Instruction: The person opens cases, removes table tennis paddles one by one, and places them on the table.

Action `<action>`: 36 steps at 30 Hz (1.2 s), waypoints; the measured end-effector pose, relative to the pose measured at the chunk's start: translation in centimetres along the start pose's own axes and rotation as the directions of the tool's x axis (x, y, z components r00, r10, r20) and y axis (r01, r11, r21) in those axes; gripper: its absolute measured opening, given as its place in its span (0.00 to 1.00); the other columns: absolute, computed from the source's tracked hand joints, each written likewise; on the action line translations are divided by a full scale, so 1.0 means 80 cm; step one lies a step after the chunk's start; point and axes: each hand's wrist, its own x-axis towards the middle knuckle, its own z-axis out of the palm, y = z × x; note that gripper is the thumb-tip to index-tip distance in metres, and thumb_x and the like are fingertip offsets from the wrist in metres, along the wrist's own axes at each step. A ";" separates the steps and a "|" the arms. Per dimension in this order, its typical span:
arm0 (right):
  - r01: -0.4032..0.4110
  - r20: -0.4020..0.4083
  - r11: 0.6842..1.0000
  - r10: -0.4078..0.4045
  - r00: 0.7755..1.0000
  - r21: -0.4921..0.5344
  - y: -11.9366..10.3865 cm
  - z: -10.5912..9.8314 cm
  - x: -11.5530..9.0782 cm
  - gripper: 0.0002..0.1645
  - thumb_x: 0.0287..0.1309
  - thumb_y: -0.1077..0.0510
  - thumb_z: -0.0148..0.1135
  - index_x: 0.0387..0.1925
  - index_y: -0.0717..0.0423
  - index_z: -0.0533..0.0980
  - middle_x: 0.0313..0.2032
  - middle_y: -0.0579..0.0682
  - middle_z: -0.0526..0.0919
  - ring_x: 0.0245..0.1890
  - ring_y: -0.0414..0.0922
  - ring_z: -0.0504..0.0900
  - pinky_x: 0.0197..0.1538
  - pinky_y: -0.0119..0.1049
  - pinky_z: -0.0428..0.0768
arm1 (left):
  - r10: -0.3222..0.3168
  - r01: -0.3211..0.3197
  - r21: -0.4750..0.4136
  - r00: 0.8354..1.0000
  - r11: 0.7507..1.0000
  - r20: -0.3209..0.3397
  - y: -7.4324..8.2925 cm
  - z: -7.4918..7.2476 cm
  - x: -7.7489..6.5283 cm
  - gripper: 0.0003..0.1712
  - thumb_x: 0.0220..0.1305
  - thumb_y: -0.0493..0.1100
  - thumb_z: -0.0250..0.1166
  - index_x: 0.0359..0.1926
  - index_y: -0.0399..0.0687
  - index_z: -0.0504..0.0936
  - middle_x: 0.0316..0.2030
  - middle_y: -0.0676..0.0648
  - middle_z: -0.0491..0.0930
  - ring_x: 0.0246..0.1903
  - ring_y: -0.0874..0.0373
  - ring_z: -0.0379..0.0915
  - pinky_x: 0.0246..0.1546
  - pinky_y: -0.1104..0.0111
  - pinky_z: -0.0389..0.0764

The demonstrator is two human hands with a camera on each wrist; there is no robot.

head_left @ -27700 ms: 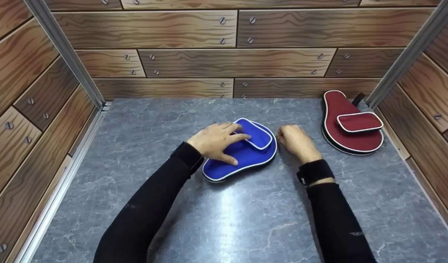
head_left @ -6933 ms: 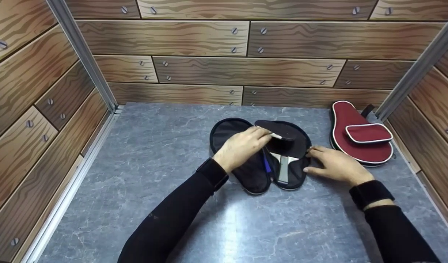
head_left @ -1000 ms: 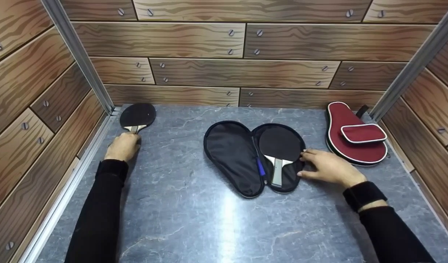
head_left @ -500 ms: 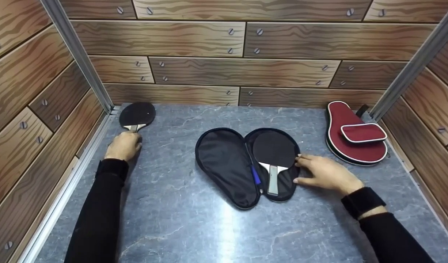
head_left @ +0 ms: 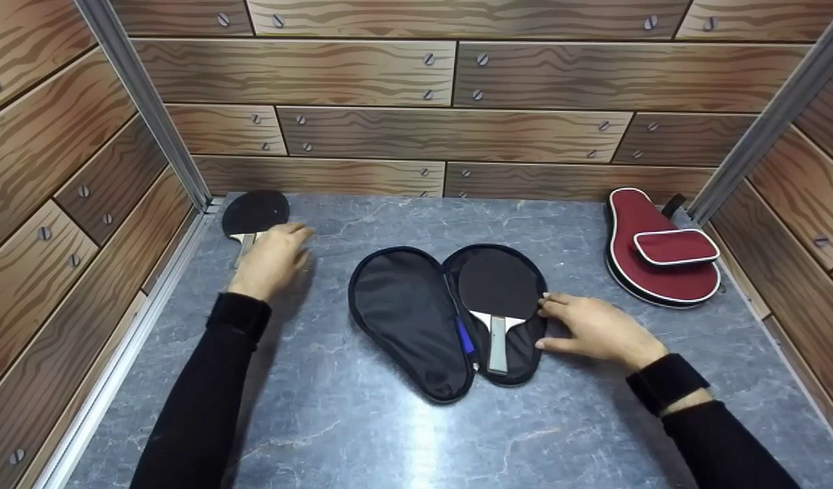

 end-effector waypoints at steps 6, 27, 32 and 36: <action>0.023 -0.020 0.999 -0.024 1.000 -0.022 -0.009 0.002 0.002 0.38 0.73 0.31 0.79 0.65 0.57 0.90 0.72 0.64 0.90 0.69 0.64 0.92 0.71 0.64 0.91 | 0.115 -0.115 0.013 0.993 0.993 -0.009 0.062 -0.003 0.008 0.27 0.81 0.36 0.73 0.76 0.36 0.85 0.76 0.30 0.85 0.76 0.32 0.83 0.82 0.41 0.82; 0.026 -0.005 1.000 -0.026 1.000 -0.009 -0.019 0.001 0.003 0.37 0.73 0.32 0.79 0.64 0.57 0.90 0.71 0.64 0.90 0.68 0.65 0.93 0.69 0.64 0.92 | 0.470 -0.475 0.142 0.880 0.868 0.069 0.225 0.047 -0.004 0.28 0.83 0.47 0.74 0.78 0.47 0.86 0.77 0.41 0.86 0.77 0.44 0.85 0.82 0.52 0.84; 0.034 -0.004 0.999 -0.034 0.999 -0.014 -0.019 0.001 0.003 0.37 0.73 0.32 0.79 0.64 0.58 0.90 0.70 0.64 0.90 0.66 0.64 0.93 0.69 0.63 0.92 | 0.544 -0.539 0.193 0.839 0.820 0.031 0.252 0.056 -0.009 0.25 0.82 0.47 0.75 0.74 0.51 0.89 0.74 0.44 0.89 0.75 0.48 0.87 0.81 0.58 0.85; 0.037 -0.005 0.999 -0.038 0.999 -0.013 -0.019 0.001 0.004 0.37 0.73 0.33 0.79 0.64 0.58 0.90 0.70 0.64 0.91 0.66 0.64 0.93 0.69 0.63 0.92 | 0.572 -0.565 0.234 0.819 0.791 0.044 0.271 0.064 -0.013 0.25 0.82 0.48 0.74 0.75 0.54 0.89 0.74 0.47 0.89 0.76 0.52 0.86 0.80 0.61 0.85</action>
